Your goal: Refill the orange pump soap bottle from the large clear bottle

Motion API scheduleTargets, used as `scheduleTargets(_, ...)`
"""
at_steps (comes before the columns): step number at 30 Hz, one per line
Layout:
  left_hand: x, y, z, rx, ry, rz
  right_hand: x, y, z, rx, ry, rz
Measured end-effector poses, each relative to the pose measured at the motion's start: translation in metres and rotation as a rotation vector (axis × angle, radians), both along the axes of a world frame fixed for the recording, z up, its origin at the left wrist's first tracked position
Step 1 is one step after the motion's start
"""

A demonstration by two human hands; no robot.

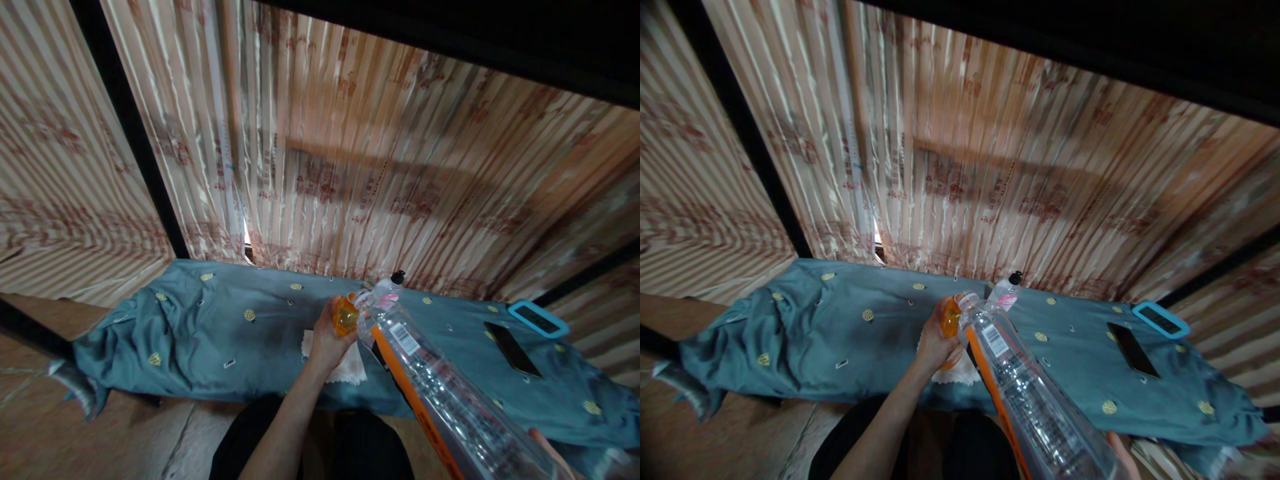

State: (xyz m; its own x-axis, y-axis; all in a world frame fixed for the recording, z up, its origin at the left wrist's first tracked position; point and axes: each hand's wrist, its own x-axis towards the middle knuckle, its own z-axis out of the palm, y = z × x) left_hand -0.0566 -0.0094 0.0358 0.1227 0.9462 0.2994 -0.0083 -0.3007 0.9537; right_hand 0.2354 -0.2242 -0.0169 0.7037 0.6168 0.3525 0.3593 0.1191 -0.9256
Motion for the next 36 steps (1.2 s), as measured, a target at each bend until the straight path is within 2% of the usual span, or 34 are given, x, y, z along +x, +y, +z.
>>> scheduleTargets(2,0.000,-0.001,0.002,0.006,0.009,0.005,0.006,0.007,0.022,-0.031,-0.013,0.043)
scheduleTargets(4,-0.001,-0.001,0.004,0.013,0.014,0.003,0.018,0.009,0.039,-0.113,-0.035,0.150)
scheduleTargets(8,-0.001,-0.002,0.005,0.017,0.002,-0.003,0.036,0.007,0.046,-0.166,-0.023,0.173)
scheduleTargets(11,0.000,-0.001,0.005,0.023,-0.025,-0.008,0.024,0.006,0.038,-0.154,0.018,0.151)
scheduleTargets(14,0.000,-0.001,0.006,0.034,-0.030,-0.003,0.001,0.008,0.037,-0.047,0.009,0.056)
scheduleTargets(22,-0.001,-0.002,0.008,0.010,-0.002,0.012,-0.026,0.021,0.085,-0.022,-0.140,0.127)
scheduleTargets(26,0.001,-0.001,0.005,0.019,-0.027,0.005,-0.036,0.025,0.085,-0.005,-0.051,0.084)
scheduleTargets(30,0.002,0.000,0.004,0.034,-0.039,0.003,-0.014,0.019,0.077,-0.110,-0.032,0.124)
scheduleTargets(32,0.001,-0.001,0.005,0.036,-0.040,-0.001,-0.005,0.015,0.073,-0.119,-0.047,0.143)
scheduleTargets(36,-0.001,-0.003,0.009,0.005,-0.015,0.004,-0.014,0.014,0.072,-0.092,-0.071,0.156)
